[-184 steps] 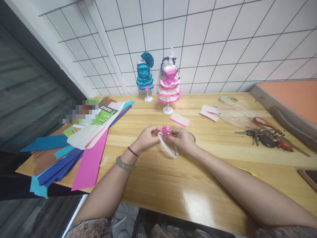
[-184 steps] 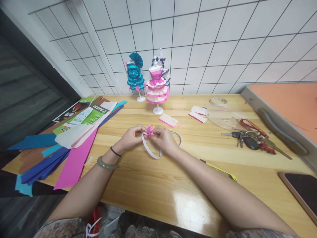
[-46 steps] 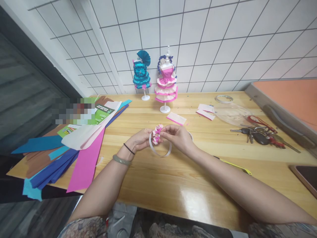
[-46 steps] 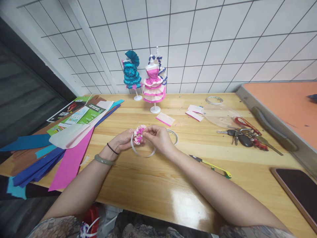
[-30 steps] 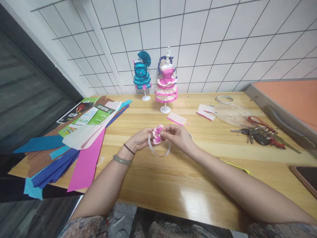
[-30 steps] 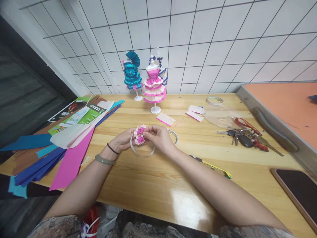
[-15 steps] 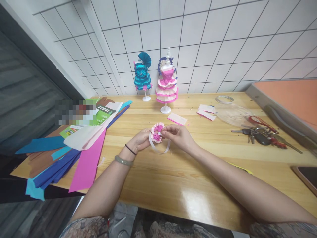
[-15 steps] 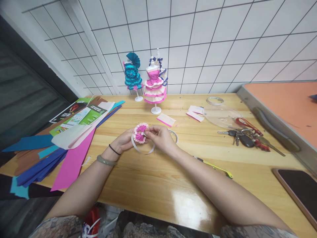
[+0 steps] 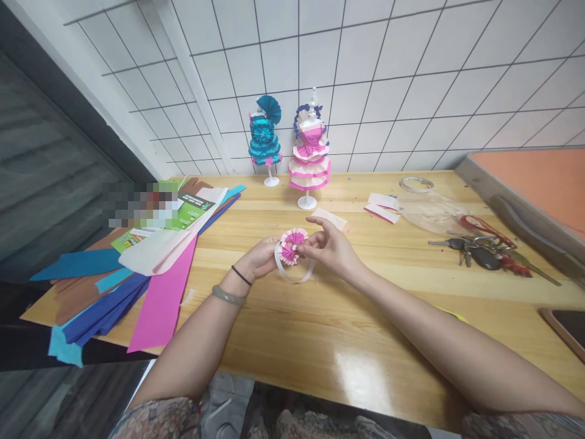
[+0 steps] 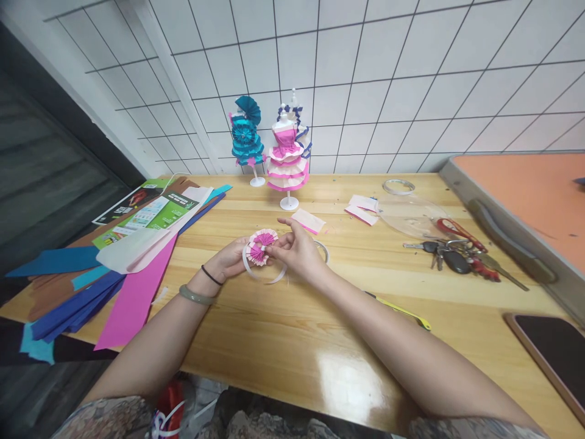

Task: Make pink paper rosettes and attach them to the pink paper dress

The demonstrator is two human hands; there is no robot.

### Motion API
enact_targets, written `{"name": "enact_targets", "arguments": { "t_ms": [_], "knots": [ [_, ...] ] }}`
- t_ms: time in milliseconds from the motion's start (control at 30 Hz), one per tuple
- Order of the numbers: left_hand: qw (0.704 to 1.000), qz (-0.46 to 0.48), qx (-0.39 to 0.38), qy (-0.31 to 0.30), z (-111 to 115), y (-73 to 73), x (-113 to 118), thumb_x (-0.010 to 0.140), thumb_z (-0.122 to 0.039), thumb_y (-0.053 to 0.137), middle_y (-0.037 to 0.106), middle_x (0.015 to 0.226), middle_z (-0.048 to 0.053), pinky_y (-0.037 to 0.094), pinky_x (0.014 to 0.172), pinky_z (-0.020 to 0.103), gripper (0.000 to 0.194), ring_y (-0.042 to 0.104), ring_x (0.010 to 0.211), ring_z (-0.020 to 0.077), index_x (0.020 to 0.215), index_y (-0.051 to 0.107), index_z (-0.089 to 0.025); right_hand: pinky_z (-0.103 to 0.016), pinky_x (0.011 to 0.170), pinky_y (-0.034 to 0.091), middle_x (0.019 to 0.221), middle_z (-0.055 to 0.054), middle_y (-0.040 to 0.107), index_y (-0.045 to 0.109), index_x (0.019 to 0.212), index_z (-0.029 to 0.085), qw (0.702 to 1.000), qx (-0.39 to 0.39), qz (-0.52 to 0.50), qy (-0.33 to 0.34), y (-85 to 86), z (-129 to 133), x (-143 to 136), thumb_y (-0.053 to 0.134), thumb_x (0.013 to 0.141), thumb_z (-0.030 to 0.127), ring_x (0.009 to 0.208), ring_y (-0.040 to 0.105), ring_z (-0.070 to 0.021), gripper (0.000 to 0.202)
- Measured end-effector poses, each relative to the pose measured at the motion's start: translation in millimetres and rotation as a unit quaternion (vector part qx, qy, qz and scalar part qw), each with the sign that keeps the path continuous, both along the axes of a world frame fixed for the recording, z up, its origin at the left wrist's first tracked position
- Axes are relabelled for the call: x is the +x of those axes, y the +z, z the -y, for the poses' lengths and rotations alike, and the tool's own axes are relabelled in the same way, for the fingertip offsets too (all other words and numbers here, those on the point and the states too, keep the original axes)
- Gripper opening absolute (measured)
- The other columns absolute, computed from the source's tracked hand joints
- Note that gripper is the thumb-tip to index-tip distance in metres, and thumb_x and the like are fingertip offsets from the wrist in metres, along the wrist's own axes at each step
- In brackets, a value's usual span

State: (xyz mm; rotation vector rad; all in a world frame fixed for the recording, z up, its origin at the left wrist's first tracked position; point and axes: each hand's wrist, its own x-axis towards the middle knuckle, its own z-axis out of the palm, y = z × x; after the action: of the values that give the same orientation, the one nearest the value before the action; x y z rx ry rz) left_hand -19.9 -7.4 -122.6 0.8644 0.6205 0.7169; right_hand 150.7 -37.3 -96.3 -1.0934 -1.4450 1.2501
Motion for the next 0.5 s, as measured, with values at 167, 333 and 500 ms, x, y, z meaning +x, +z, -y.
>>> {"name": "enact_targets", "arguments": {
  "t_ms": [167, 333, 500],
  "knots": [
    [1.0, -0.02, -0.003, -0.007, -1.2, -2.6, -3.4, 0.069, -0.018, 0.066, 0.067, 0.085, 0.01, 0.048, 0.068, 0.03, 0.032, 0.061, 0.069, 0.0157, 0.099, 0.064, -0.011, -0.026, 0.052, 0.047, 0.08, 0.001, 0.058, 0.041, 0.122, 0.021, 0.999, -0.005, 0.04, -0.017, -4.8, -3.3, 3.0, 0.072, 0.06, 0.032, 0.054, 0.057, -0.011, 0.071],
    [0.999, -0.03, 0.003, 0.009, -1.9, -2.2, -2.1, 0.066, -0.018, 0.069, 0.066, 0.077, 0.008, 0.047, 0.065, 0.025, 0.028, 0.059, 0.064, 0.0123, 0.093, 0.065, -0.01, -0.027, 0.057, 0.048, 0.09, -0.003, 0.061, 0.052, 0.113, 0.02, 0.998, 0.025, 0.055, 0.018, -5.8, -4.5, 3.5, 0.069, 0.065, 0.035, 0.058, 0.058, -0.012, 0.053],
    [0.998, -0.055, 0.021, 0.022, -3.6, -5.2, -1.2, 0.064, -0.019, 0.071, 0.063, 0.065, 0.005, 0.044, 0.059, 0.022, 0.018, 0.056, 0.056, 0.0094, 0.077, 0.066, -0.007, -0.031, 0.073, 0.049, 0.095, -0.004, 0.067, 0.06, 0.1, 0.019, 0.993, 0.005, -0.013, 0.117, -3.7, -3.7, 4.6, 0.064, 0.071, 0.037, 0.08, 0.063, -0.0185, 0.035]
  ]
}}
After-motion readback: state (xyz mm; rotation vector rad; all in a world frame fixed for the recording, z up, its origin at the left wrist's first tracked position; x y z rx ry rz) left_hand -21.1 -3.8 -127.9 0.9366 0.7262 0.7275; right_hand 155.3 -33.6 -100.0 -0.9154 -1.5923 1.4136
